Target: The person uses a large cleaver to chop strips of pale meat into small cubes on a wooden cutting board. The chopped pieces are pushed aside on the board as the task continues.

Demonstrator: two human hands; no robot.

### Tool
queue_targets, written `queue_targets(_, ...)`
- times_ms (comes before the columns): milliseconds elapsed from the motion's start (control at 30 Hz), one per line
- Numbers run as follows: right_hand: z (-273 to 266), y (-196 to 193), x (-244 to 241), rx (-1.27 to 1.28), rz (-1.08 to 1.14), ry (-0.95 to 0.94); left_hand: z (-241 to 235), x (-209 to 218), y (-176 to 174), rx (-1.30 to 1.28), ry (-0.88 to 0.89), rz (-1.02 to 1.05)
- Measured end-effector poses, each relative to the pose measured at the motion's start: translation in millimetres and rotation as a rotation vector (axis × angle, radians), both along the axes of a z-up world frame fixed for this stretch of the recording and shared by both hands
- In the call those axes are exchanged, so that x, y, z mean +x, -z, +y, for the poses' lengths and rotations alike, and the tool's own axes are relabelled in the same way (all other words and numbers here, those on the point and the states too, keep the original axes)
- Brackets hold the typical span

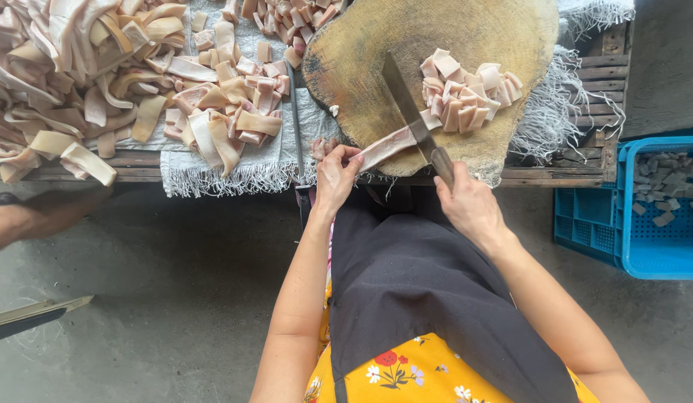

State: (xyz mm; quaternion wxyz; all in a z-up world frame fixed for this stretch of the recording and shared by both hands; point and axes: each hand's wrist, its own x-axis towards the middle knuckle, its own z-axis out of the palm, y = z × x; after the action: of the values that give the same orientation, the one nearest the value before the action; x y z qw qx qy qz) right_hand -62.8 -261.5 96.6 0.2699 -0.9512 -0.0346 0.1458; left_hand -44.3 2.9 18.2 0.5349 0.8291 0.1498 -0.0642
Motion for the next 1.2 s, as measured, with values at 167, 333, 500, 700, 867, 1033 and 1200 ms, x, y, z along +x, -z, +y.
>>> queue_targets(167,-17.0,-28.8,10.6,0.190,-0.094,0.048,-0.1,-0.5,-0.5,0.000,-0.010,-0.023)
queue_targets(333,-10.3,-60.7,4.1,0.337,-0.290,0.092,-12.9,8.3,6.8,-0.029,-0.013,-0.014)
queue_targets(500,16.0,-11.1,0.2,0.038,0.124,-0.009,-8.7,6.7,9.2,0.076,0.007,-0.105)
queue_targets(700,-21.0,3.9,21.8,0.016,0.016,0.038,-8.7,1.5,11.0,0.100,0.007,-0.111)
queue_targets(867,-30.4,-23.1,37.7,0.111,-0.130,0.111,-30.8,20.7,15.9,0.001,0.017,-0.050)
queue_targets(1033,-25.6,-47.1,14.9,0.303,-0.365,0.085,-40.4,36.3,27.6,0.113,0.045,-0.204)
queue_targets(1200,0.8,-1.7,5.2,0.058,-0.082,-0.024,-31.9,36.9,34.2,0.130,0.067,-0.217)
